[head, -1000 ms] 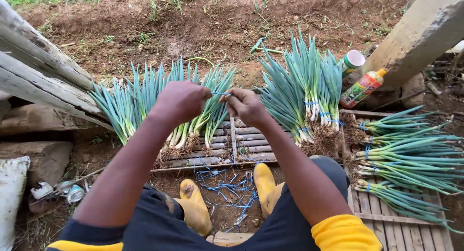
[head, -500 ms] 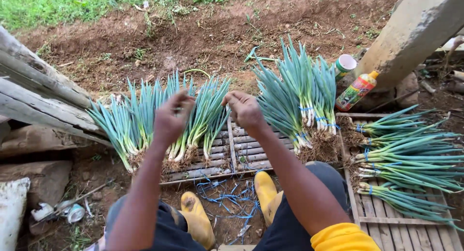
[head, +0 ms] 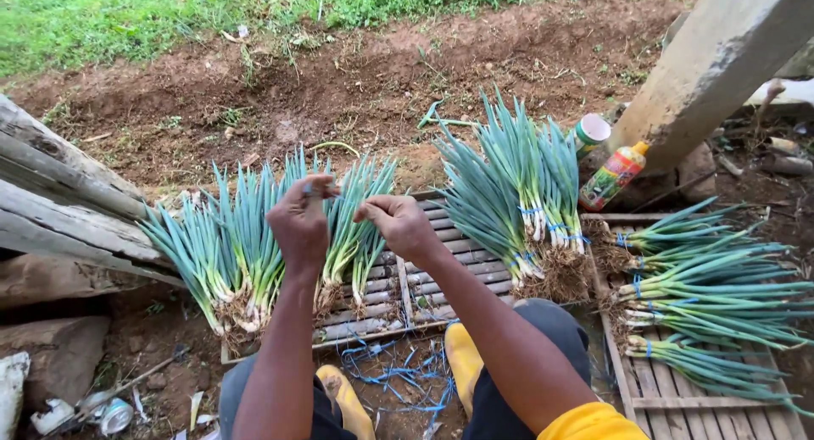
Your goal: The person sits on a wooden platform and bundles freshly harvested green onions using blue plastic ties. They gather loose onions, align the roots, and wrap the ties around the stems to secure them into neat bunches.
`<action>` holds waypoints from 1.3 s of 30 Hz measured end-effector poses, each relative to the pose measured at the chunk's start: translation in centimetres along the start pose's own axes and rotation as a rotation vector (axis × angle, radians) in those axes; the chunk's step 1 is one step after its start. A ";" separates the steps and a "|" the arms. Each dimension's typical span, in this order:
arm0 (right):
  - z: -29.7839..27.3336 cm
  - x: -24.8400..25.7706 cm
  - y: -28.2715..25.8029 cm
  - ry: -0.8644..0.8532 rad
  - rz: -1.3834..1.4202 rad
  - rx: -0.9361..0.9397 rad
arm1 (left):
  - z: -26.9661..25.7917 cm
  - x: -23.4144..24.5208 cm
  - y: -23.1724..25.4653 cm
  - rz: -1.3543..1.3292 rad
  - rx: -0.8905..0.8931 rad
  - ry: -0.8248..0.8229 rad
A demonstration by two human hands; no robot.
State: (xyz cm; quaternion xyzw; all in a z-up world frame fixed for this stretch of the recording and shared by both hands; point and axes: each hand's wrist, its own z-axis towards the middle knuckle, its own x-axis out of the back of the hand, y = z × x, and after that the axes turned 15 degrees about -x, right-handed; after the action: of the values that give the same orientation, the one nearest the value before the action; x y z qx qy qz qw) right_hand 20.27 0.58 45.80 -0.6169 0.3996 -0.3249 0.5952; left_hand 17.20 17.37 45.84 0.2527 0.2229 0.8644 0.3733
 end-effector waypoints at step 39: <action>9.5 7.3 2.7 0.711 -0.277 0.186 | 0.5 5.6 -15.8 0.000 0.456 0.105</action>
State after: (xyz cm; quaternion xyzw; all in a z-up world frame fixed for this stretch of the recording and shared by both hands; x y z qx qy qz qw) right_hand 31.71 -1.27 41.85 -0.4572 0.4627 -0.6305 0.4236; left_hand 22.55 31.52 38.70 0.2851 0.4316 0.8036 0.2943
